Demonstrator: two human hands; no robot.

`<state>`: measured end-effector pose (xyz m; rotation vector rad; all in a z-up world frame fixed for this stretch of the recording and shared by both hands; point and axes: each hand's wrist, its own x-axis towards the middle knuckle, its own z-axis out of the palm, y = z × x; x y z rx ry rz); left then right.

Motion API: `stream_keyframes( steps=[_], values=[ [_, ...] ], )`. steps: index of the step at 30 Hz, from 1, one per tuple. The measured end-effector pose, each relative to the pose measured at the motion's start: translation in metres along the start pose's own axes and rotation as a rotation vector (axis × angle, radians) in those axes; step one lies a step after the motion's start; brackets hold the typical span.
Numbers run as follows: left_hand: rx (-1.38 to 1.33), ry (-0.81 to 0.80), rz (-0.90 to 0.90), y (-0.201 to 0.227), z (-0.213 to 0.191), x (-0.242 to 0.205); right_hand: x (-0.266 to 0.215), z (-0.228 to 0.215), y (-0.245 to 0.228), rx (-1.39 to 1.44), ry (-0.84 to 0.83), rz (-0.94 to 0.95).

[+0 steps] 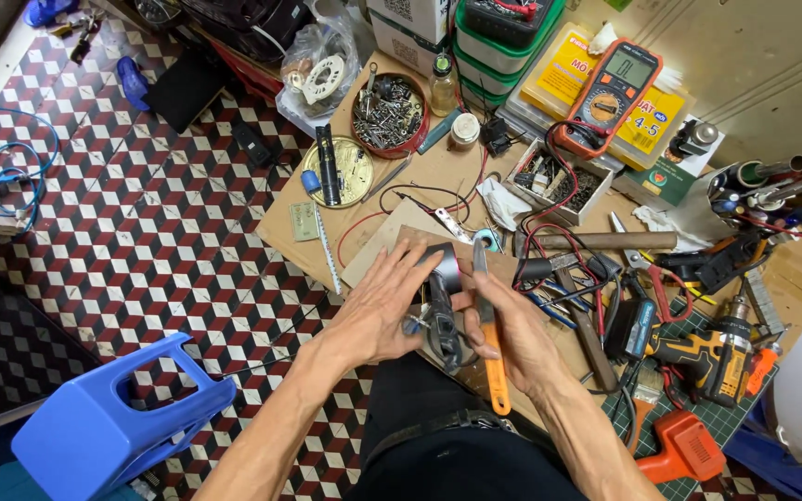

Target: The recorder is disassembling and testing a hairdryer at a workbench.

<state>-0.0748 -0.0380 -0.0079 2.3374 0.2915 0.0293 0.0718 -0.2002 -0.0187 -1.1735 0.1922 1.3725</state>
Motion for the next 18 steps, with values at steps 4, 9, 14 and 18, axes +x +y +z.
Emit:
stream_keyframes(
  steps=[4,9,14,18],
  values=[
    [0.102,0.172,-0.072,-0.003,0.03,0.003,-0.005,0.007,-0.012,0.025,-0.074,-0.002],
    [0.034,0.425,-0.157,0.006,0.042,0.013,0.015,-0.045,0.026,-0.142,0.037,-0.127],
    [-0.083,0.43,-0.218,0.002,0.041,0.019,0.006,-0.03,0.028,-0.097,-0.035,-0.138],
    [-0.13,0.42,-0.224,-0.002,0.041,0.02,0.003,-0.021,0.025,-0.172,-0.033,-0.124]
  ],
)
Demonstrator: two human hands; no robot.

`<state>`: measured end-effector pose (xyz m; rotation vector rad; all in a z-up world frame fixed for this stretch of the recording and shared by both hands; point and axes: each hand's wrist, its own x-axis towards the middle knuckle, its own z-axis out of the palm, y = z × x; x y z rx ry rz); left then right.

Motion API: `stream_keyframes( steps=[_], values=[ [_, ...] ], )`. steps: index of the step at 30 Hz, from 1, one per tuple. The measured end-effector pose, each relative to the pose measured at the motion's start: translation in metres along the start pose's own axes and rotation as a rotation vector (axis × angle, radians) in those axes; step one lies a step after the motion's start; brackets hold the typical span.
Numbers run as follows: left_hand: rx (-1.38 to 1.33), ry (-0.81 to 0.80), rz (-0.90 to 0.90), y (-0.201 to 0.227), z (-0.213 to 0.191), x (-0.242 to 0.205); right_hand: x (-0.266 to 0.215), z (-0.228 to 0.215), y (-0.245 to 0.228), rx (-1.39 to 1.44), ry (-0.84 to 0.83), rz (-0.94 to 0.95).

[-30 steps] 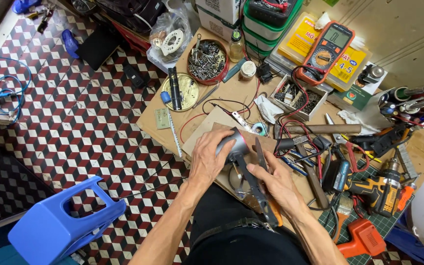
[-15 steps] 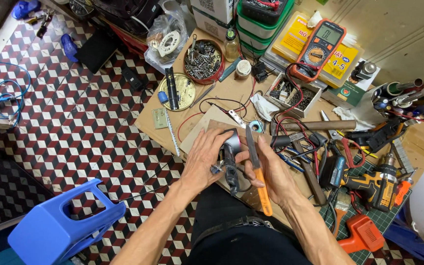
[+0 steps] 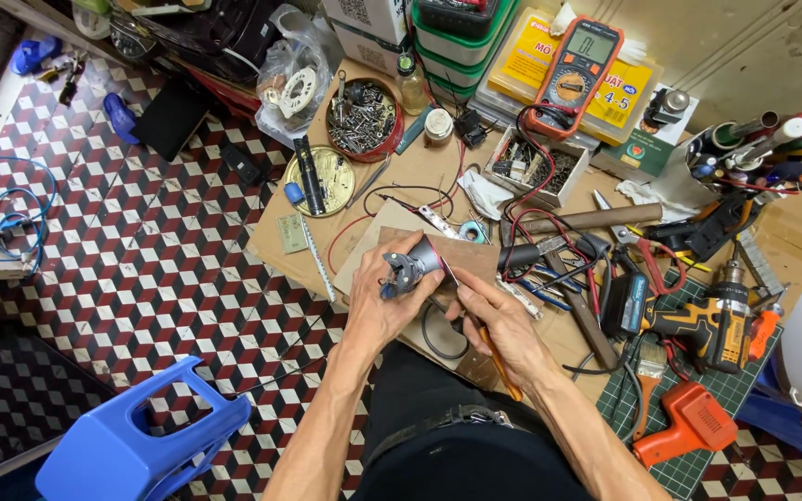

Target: The recorder is disassembling and testing a hairdryer at a workbench.

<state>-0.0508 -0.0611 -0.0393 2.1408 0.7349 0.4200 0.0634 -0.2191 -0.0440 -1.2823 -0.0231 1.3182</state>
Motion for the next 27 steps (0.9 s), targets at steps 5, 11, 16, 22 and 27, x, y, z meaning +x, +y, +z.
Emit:
stream_keyframes(
  steps=[5,11,16,22,27],
  values=[
    [-0.006,-0.042,-0.12,0.003,-0.004,0.005,0.002,-0.003,0.0,0.019,-0.037,0.019],
    [-0.052,-0.057,-0.179,-0.001,-0.004,0.006,0.003,-0.001,0.002,-0.002,0.01,0.032],
    [-0.058,-0.09,-0.232,0.003,-0.008,0.01,0.003,0.0,-0.003,0.01,0.004,0.051],
    [-0.086,-0.199,-0.46,0.002,-0.011,0.018,0.002,0.004,-0.008,0.012,-0.002,0.037],
    [-0.14,-0.173,-0.373,0.0,-0.013,0.017,0.004,0.002,-0.009,0.081,0.028,0.12]
  ],
)
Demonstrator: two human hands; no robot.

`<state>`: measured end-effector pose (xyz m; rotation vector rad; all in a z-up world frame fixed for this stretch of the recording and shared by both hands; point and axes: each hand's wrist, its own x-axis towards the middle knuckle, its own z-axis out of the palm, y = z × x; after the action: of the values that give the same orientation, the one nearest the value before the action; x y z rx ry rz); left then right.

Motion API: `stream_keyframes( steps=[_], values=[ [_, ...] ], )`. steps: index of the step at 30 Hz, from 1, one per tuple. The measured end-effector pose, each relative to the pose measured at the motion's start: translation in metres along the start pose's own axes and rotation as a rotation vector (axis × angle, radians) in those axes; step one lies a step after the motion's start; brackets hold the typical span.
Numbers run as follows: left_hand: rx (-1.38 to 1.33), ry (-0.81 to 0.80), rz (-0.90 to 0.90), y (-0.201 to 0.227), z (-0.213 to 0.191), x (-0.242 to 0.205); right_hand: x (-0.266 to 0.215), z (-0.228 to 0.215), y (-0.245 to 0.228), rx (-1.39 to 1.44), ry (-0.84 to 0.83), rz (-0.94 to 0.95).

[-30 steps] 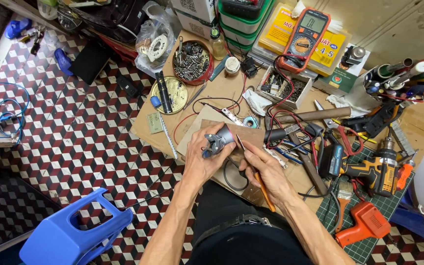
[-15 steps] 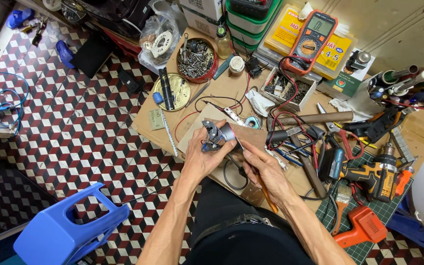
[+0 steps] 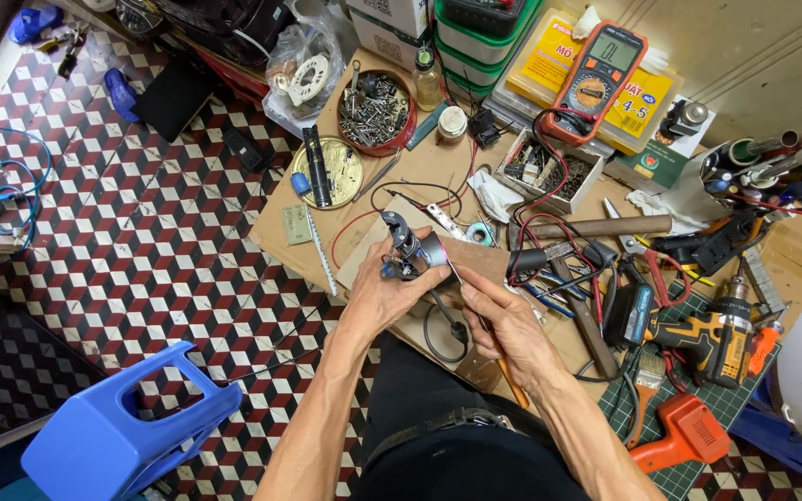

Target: The recorder is disassembling and testing a hairdryer at a workbench.

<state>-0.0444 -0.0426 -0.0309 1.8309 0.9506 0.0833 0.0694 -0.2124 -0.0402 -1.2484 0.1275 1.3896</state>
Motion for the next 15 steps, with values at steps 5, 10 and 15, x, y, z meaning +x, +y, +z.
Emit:
stream_keyframes(
  steps=[5,10,15],
  values=[
    [0.001,-0.023,0.035,0.0,-0.001,0.005,-0.001,0.006,-0.005,0.019,0.039,0.032],
    [0.04,-0.012,0.088,-0.005,0.002,0.005,-0.002,0.013,-0.005,-0.044,0.101,0.017],
    [0.117,-0.034,0.061,0.004,0.0,0.002,0.0,0.013,-0.001,-0.028,0.148,0.012]
  ],
)
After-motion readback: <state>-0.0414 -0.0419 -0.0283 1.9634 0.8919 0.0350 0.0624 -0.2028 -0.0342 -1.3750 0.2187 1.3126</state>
